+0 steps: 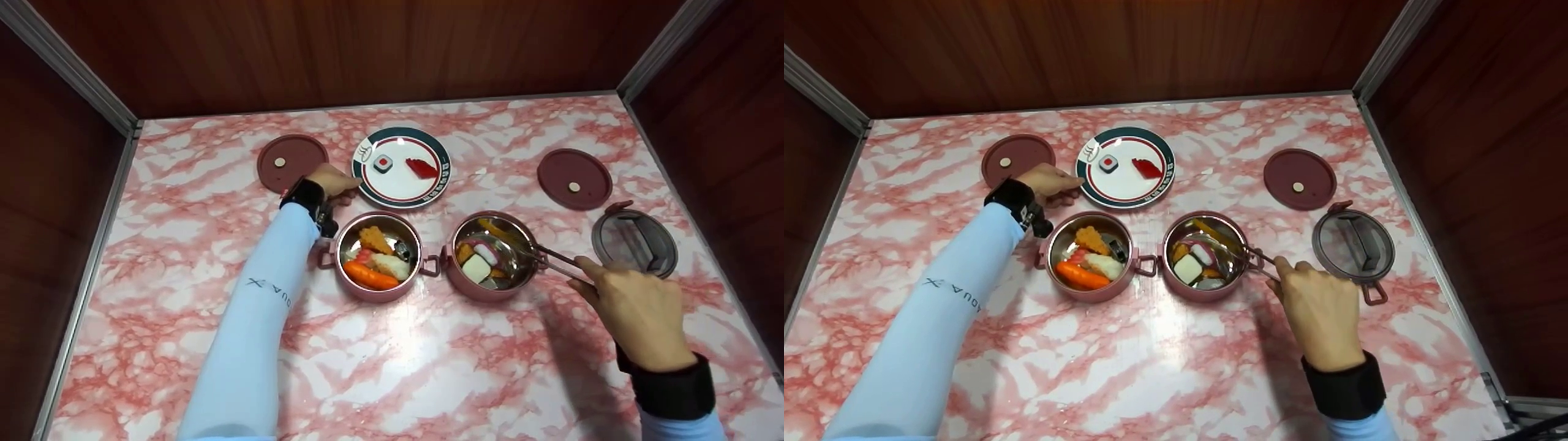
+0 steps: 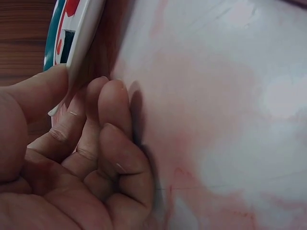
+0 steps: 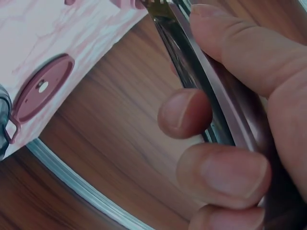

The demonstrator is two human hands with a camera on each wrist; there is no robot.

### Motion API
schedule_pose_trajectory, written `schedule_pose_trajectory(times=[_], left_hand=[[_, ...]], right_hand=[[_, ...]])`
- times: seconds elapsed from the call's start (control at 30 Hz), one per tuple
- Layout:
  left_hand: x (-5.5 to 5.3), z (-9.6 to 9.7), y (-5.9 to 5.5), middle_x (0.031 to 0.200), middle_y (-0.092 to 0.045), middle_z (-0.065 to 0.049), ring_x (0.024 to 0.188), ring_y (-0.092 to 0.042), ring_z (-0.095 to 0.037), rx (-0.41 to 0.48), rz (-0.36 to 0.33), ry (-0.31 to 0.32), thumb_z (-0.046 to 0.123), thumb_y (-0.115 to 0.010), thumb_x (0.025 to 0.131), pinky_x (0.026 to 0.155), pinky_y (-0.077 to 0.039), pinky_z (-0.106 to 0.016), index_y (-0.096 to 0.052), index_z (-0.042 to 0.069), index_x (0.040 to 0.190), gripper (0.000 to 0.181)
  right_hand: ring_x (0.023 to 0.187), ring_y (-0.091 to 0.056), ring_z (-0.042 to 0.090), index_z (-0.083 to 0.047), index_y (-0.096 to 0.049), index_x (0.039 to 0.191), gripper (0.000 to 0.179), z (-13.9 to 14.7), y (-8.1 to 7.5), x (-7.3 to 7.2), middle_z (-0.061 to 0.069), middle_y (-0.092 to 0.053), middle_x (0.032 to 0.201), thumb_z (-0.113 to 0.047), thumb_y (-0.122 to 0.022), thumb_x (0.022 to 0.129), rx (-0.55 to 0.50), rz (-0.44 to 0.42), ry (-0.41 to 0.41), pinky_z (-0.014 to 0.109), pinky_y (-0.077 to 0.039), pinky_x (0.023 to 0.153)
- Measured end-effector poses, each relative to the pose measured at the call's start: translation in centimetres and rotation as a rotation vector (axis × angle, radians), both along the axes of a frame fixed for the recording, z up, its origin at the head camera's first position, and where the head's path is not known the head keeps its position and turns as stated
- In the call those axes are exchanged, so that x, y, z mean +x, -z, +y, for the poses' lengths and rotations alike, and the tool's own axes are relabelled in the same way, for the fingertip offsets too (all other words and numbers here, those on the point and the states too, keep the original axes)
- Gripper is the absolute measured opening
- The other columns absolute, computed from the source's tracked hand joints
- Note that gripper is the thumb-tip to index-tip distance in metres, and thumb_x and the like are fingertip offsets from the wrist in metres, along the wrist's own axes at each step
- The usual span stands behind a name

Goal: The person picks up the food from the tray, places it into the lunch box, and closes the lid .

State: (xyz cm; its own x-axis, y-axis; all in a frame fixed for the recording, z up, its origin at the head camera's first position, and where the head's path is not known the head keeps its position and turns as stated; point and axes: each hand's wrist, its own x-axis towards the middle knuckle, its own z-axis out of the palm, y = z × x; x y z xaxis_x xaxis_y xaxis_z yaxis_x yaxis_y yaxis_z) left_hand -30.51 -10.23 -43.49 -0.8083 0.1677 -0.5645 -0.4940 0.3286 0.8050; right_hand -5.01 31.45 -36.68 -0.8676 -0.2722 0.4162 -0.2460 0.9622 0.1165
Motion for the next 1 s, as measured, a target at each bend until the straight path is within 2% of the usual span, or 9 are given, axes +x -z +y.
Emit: schedule_pose_trajectory(times=[0.2,0.4,0.6,0.93,1.0], left_hand=[[0.2,-0.1,0.0,0.073,-0.063,-0.008,0.053,-0.060,-0.010,0.002,0.008,0.007,0.018,-0.067,0.096,0.063,-0.057,-0.023,-0.065,-0.005,0.095,0.023],[0.1,-0.1,0.2,0.074,-0.064,-0.008,0.053,-0.060,-0.011,0.010,0.000,-0.008,0.018,-0.067,0.096,0.062,-0.057,-0.022,-0.065,-0.005,0.096,0.023],[0.1,-0.1,0.3,0.073,-0.063,-0.007,0.052,-0.059,-0.010,0.021,-0.008,-0.026,0.017,-0.067,0.096,0.065,-0.057,-0.022,-0.065,-0.004,0.097,0.022],[0.2,0.0,-0.1,0.078,-0.065,-0.008,0.055,-0.061,-0.010,-0.012,-0.008,0.006,0.020,-0.067,0.096,0.063,-0.056,-0.021,-0.066,-0.006,0.101,0.027],[0.2,0.1,-0.2,0.078,-0.065,-0.008,0.055,-0.060,-0.010,-0.008,-0.010,0.004,0.020,-0.068,0.096,0.064,-0.057,-0.022,-0.066,-0.006,0.101,0.026]], right_hand=[[0.036,-0.044,0.038,-0.011,-0.070,0.098,0.032,-0.9,0.6,-0.1,0.011,-0.050,0.058,-0.033,-0.080,0.077,0.061,0.051,-0.033,0.043,-0.024,0.029],[0.038,-0.046,0.039,-0.008,-0.072,0.105,0.040,-1.0,0.7,-0.1,0.012,-0.052,0.060,-0.031,-0.083,0.074,0.061,0.075,-0.056,0.046,-0.028,0.028],[0.038,-0.045,0.038,-0.009,-0.071,0.107,0.042,-0.7,0.5,0.2,0.012,-0.053,0.061,-0.028,-0.085,0.072,0.043,0.066,-0.060,0.044,-0.029,0.029],[0.039,-0.049,0.039,-0.013,-0.073,0.113,0.047,-0.1,-0.8,0.8,0.013,-0.057,0.057,-0.041,-0.078,0.075,-0.037,0.001,-0.031,0.040,-0.022,0.030],[0.039,-0.049,0.038,-0.013,-0.073,0.114,0.048,0.1,-1.0,0.8,0.014,-0.060,0.060,-0.045,-0.075,0.078,-0.048,-0.001,-0.034,0.039,-0.022,0.030]])
